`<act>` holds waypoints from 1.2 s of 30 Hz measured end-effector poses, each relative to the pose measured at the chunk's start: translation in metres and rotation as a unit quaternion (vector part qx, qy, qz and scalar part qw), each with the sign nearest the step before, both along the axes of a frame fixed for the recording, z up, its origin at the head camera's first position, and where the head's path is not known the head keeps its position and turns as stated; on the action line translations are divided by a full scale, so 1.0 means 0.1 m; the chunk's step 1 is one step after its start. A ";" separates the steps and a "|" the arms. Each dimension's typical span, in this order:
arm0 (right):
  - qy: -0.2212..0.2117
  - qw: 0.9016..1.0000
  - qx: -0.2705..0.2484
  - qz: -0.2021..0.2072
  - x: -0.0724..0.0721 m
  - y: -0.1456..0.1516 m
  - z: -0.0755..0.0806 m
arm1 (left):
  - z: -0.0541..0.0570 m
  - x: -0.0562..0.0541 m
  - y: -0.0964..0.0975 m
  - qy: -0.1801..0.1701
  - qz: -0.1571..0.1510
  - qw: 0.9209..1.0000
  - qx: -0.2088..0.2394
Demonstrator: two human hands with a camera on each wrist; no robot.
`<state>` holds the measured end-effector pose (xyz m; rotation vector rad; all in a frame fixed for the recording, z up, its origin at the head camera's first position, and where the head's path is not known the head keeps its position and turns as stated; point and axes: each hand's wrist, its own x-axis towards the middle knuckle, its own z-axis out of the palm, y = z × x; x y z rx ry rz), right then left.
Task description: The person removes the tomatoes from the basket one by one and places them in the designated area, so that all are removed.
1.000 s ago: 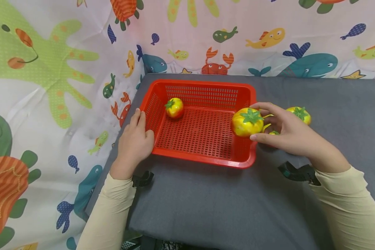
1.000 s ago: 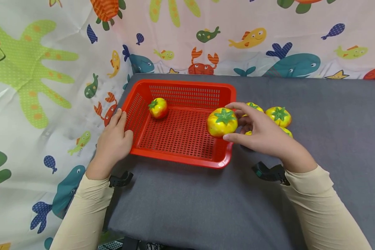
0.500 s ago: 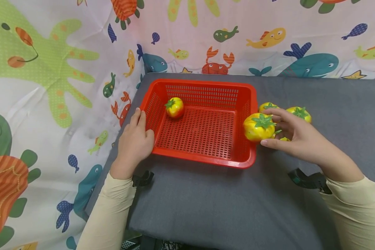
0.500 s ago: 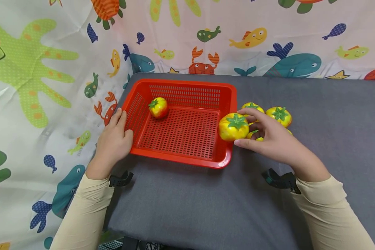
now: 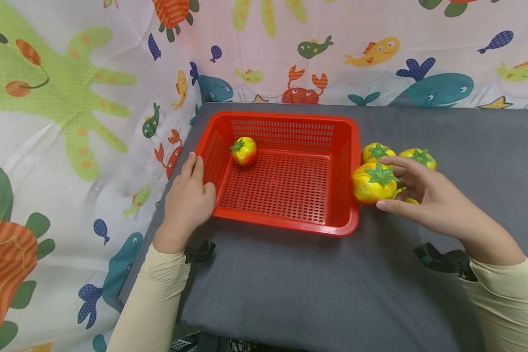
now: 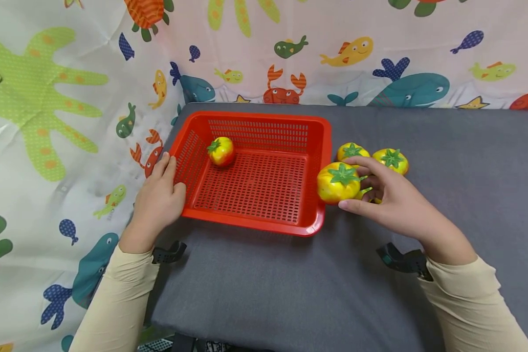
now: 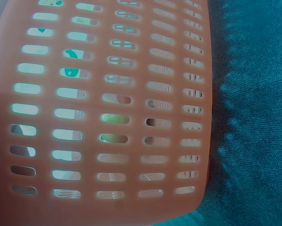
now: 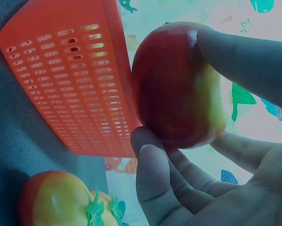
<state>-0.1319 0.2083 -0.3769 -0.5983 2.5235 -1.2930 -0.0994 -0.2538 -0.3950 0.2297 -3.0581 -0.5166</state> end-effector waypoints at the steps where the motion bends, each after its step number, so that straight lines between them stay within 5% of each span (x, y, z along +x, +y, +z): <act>1: -0.001 1.000 0.003 -0.002 0.01 0.01 0.00 | 0.00 0.00 0.00 0.000 0.001 1.000 0.000; 36: -0.003 1.000 0.009 -0.028 0.29 0.36 -0.40 | 0.02 0.01 0.01 -0.010 0.003 1.000 0.005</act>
